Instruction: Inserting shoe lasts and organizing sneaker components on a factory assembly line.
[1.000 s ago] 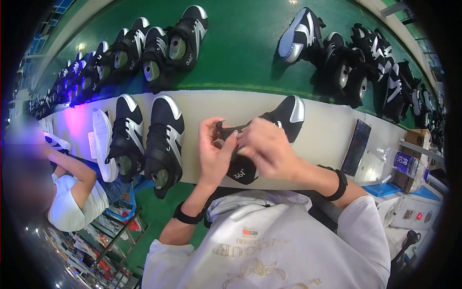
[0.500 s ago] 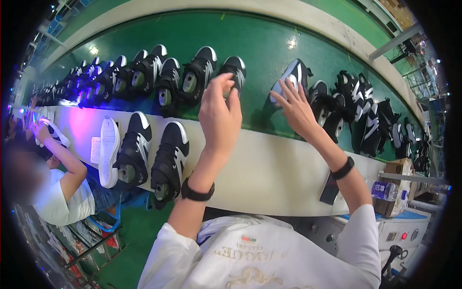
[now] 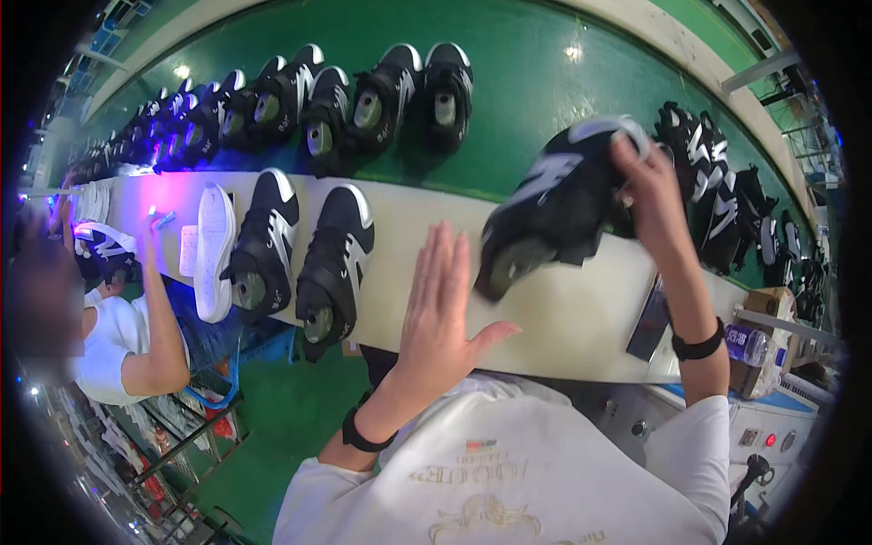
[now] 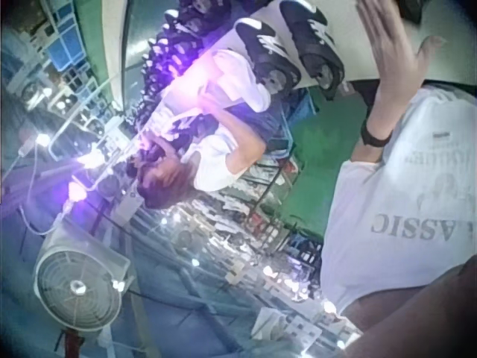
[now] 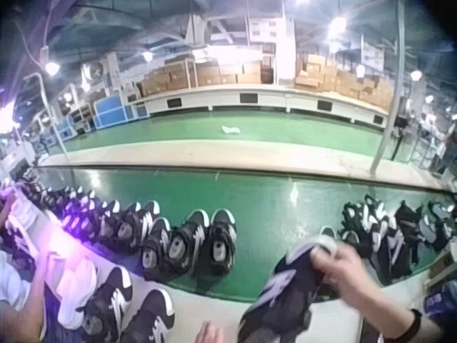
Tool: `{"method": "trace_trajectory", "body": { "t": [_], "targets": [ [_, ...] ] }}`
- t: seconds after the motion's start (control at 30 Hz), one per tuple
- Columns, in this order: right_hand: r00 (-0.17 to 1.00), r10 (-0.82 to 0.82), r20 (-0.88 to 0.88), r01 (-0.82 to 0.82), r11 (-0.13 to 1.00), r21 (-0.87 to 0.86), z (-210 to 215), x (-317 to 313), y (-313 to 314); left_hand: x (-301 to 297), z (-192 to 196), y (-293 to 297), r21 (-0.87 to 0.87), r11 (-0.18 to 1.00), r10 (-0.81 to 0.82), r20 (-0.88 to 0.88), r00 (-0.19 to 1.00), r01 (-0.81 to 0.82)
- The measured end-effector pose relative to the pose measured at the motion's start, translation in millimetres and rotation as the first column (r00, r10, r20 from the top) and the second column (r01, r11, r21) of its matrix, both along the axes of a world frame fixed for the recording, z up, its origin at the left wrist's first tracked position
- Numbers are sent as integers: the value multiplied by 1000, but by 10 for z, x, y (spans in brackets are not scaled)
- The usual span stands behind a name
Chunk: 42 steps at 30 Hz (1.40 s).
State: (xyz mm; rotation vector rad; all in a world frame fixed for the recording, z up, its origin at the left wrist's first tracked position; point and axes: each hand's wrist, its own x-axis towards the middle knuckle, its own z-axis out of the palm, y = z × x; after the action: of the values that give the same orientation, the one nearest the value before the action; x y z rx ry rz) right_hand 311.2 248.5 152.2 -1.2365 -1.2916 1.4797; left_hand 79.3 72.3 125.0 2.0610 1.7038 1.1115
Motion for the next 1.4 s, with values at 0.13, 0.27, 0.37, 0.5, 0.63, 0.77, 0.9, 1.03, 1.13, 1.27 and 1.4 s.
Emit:
{"method": "trace_trajectory", "body": {
  "t": [0.13,0.27,0.37,0.5,0.63,0.77,0.9,1.03,1.13,1.27,1.4],
  "targets": [
    [969,132,207,-123,991,-58,-641,-213,-625,96,-255,-345,-306,941,-118,98,988,143],
    [830,18,557,-377,754,537,-529,-323,-970,-22,-258,-559,-428,892,-145,33,989,145],
    [874,328,359,-473,746,469,-392,-357,-1217,-65,-191,-493,-500,849,-125,124,984,170],
    [853,426,301,-521,712,471,-256,-137,-1368,-148,-183,-484,-500,836,-196,112,974,226],
    [862,494,-116,-506,821,-265,-146,-100,-1358,-112,-156,-429,-592,764,-170,198,965,257],
    [761,344,551,-599,698,392,-247,-413,-1311,-81,-288,-443,-574,770,-128,289,949,279],
    [858,368,359,-510,703,497,-517,-518,-1364,-51,-380,-441,-496,834,-162,196,967,241],
    [981,189,-36,-183,976,120,-497,-688,-1707,56,-261,-385,-547,811,-124,184,975,206],
    [959,280,38,-279,919,277,-584,-589,-1626,74,-327,-383,-561,798,-95,247,965,222],
    [911,411,41,-404,866,294,-512,-408,-1454,-182,-455,-212,-544,671,-176,544,820,504],
    [847,518,121,-529,795,297,-454,-250,-1379,-334,-600,-163,-422,615,-30,831,555,666]
  ]
}}
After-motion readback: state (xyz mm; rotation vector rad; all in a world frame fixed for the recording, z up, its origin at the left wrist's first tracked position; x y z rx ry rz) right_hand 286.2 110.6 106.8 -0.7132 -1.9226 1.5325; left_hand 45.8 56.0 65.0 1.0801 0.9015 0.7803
